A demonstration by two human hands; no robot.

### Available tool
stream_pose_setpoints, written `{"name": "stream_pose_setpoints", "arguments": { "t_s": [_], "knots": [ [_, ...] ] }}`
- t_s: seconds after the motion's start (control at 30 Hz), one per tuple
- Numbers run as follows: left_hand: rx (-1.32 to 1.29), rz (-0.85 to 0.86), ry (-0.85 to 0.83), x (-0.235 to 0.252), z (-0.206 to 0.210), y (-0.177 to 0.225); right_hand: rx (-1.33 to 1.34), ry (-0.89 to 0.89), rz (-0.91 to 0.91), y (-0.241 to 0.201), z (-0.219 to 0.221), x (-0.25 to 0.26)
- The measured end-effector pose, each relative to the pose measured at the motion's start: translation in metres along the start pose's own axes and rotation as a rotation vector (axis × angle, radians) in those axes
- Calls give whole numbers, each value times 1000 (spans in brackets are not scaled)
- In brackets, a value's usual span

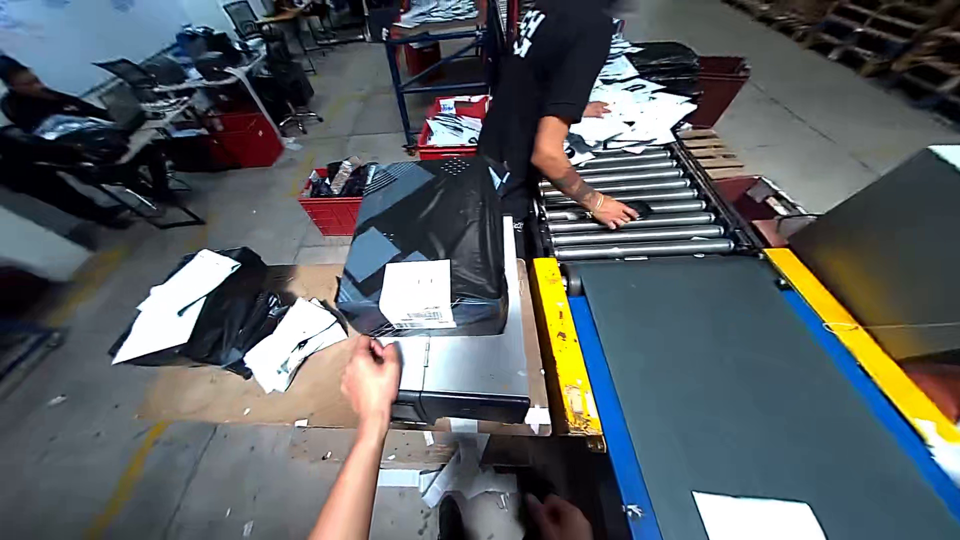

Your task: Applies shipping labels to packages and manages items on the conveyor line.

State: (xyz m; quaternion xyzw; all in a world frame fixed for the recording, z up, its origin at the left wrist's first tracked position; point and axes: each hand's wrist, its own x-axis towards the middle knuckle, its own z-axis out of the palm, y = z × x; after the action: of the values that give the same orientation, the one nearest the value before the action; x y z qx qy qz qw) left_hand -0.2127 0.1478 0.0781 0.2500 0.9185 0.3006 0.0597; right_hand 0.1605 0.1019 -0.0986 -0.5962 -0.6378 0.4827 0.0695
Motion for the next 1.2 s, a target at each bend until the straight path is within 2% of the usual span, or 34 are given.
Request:
{"name": "stream_pose_setpoints", "arguments": {
  "t_s": [0.07, 0.1, 0.2, 0.3, 0.57, 0.8, 1.03, 1.2],
  "knots": [
    [-1, -1, -4, 0, 1, -2, 189, -34, -133, -35, 53, 26],
    [-5, 1, -10, 0, 0, -3, 279, -49, -136, -55, 69, 38],
    [-11, 18, -25, -1, -2, -3, 490, -70, -13, -112, 82, 60],
    [-5, 23, -36, 0, -4, -2, 589, -18, 37, -142, 82, 66],
    [6, 36, -33, 0, -5, -2, 776, -76, 129, -147, 75, 62],
    [9, 19, -32, 1, -6, 0, 692, -103, 102, -148, 76, 64],
    [0, 7, -15, 0, -10, 3, 714, -65, 137, -147, 85, 66],
    [-15, -33, -3, -1, -12, 3, 780, -131, 104, -144, 78, 63]
  ]
}}
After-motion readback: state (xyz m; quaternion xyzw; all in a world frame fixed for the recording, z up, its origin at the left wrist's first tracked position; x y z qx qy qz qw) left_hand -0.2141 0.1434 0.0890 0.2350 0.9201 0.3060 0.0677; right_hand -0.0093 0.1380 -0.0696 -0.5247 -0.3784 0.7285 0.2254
